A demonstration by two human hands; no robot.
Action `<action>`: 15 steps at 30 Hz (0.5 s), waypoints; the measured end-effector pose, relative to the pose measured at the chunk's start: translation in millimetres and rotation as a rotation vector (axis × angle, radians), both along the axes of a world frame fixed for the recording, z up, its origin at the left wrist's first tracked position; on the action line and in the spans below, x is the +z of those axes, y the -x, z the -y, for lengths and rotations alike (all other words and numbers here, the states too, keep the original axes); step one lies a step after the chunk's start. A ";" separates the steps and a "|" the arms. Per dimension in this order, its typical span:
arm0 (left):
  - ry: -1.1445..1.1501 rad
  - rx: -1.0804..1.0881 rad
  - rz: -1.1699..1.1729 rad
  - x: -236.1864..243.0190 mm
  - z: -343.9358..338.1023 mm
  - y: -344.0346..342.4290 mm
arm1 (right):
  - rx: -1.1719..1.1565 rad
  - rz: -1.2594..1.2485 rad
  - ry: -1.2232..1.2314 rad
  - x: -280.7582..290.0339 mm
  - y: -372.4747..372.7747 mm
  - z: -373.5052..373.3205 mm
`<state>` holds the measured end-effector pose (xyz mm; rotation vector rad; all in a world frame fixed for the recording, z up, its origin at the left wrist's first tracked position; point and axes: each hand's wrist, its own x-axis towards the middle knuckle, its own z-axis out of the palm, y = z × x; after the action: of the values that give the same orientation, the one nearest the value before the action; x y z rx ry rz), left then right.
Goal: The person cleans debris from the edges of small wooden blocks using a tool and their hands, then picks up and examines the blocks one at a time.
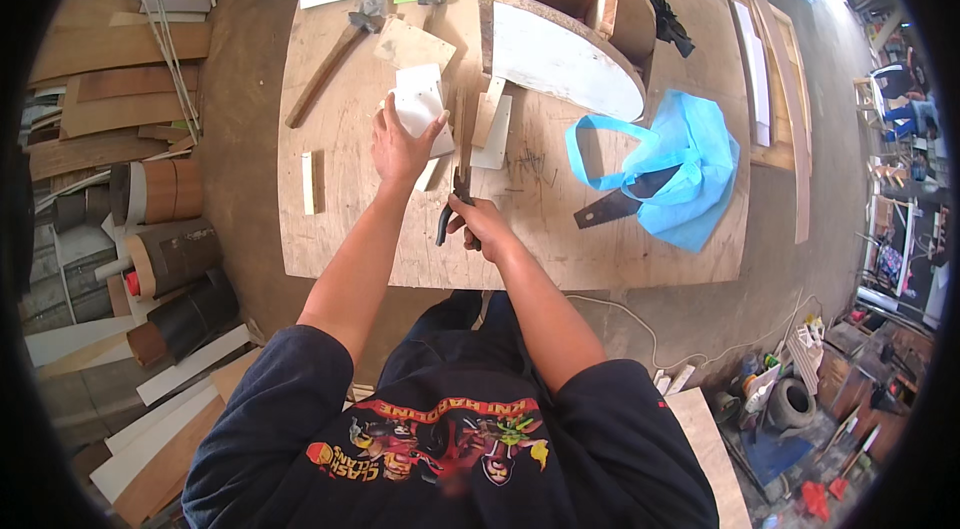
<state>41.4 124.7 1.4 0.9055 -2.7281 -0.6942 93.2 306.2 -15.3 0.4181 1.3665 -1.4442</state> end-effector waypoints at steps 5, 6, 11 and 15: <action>-0.182 0.057 -0.189 -25.4 18.5 -52.7 | 0.067 -0.065 0.011 10.8 -0.6 30.7; -0.167 0.073 -0.185 -32.0 24.8 -71.5 | 0.083 -0.060 0.025 7.6 -4.4 37.7; 0.170 0.303 -0.051 -44.3 77.6 -144.8 | 0.225 -0.059 0.055 1.2 -23.5 74.9; 0.282 0.376 0.068 -54.6 144.6 -174.3 | 0.279 -0.041 0.088 6.4 -52.3 94.9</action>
<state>215.7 -19.8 -53.2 1.3329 -2.5116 -0.2065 145.5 211.3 -8.8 0.1346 1.3297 -1.2820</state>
